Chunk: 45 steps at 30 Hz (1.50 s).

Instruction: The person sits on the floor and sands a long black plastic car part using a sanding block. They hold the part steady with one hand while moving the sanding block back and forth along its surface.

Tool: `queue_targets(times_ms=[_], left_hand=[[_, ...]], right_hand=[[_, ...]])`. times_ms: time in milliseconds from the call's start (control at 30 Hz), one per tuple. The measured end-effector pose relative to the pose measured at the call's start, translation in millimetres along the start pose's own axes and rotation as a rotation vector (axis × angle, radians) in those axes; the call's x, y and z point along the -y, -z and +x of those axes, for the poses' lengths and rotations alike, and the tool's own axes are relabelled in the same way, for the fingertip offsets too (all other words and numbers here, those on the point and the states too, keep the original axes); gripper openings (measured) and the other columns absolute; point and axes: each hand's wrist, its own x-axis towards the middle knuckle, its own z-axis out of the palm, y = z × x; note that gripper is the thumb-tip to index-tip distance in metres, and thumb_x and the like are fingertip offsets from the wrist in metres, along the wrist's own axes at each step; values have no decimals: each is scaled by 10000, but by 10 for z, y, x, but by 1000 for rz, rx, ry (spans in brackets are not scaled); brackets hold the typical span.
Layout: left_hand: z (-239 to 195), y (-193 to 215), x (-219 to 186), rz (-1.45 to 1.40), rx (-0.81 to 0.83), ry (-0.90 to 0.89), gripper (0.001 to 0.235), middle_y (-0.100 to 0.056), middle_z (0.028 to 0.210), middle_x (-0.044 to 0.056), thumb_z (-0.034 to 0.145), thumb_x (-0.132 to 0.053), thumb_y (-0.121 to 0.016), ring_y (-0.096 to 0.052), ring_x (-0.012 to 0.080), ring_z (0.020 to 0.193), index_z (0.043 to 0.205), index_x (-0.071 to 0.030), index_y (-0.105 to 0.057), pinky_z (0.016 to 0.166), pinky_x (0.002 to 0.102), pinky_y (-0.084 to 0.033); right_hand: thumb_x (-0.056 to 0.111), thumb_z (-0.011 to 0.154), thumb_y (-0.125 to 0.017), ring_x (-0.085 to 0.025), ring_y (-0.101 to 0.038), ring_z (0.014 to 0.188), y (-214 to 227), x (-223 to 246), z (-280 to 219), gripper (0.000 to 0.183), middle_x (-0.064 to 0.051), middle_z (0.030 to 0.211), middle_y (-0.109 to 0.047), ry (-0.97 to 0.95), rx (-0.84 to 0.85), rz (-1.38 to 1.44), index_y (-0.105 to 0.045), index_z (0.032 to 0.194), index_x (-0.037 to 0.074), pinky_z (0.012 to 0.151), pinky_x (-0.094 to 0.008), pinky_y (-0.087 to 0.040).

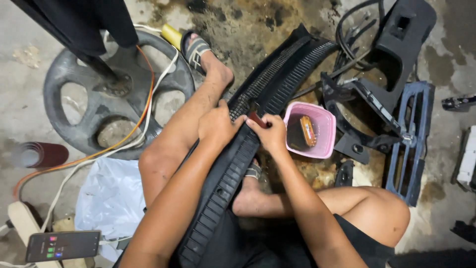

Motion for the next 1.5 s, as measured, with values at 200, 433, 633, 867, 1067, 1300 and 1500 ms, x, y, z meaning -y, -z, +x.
queue_targets(times_ms=[200, 433, 633, 867, 1067, 1300, 1500], left_hand=[[-60, 82, -124, 18, -5, -15, 636, -766, 897, 178, 859, -603, -683, -771, 348, 866, 1157, -57, -548, 747, 501, -608], [-43, 165, -65, -13, -22, -28, 662, -762, 886, 199, 860, -616, -678, -769, 364, 856, 1153, -38, -542, 742, 522, -605], [-15, 129, -51, -36, -21, 0, 637, -758, 897, 213, 846, -593, -713, -765, 389, 875, 1136, -48, -554, 755, 548, -596], [-57, 151, -91, -48, -43, -21, 615, -757, 891, 204, 849, -589, -708, -765, 386, 864, 1107, -54, -548, 761, 533, -598], [-43, 107, -68, -46, -60, -15, 608, -756, 881, 189, 842, -589, -711, -768, 372, 851, 1089, -58, -549, 756, 525, -600], [-80, 160, -92, -60, -39, -32, 631, -755, 884, 180, 836, -583, -725, -768, 362, 854, 1114, -44, -552, 755, 516, -608], [40, -93, -55, -35, -56, -36, 660, -750, 882, 167, 818, -585, -732, -767, 351, 834, 1139, -38, -551, 736, 509, -613]], right_hand=[[383, 659, -975, -362, -647, 776, 214, -328, -175, 463, -148, 758, -606, -40, 9, -20, -613, 671, 94, 749, -380, -508], [354, 666, -974, -306, -657, 756, 346, 386, 30, 413, -91, 774, -613, 34, 1, -55, -629, 667, 127, 722, -350, -514], [232, 871, -888, -151, -604, 675, 904, 110, -302, 210, -67, 718, -623, -112, 22, 150, -712, 880, 117, 557, -263, -535], [168, 1042, -594, -216, -644, 503, 948, 409, -815, 114, -159, 695, -663, -309, 249, 294, -634, 1109, 85, 409, -294, -548], [158, 1049, -545, -249, -640, 414, 718, 450, -833, 161, -233, 680, -674, -287, 289, 367, -575, 1144, 32, 342, -311, -544], [167, 1012, -639, -184, -579, 421, 664, 391, -757, 100, -140, 593, -675, -147, 206, 155, -666, 1016, 71, 368, -289, -452], [151, 990, -661, -254, -660, 408, 681, 661, -562, 182, -216, 622, -681, -321, 403, 199, -589, 984, -16, 378, -332, -569]])
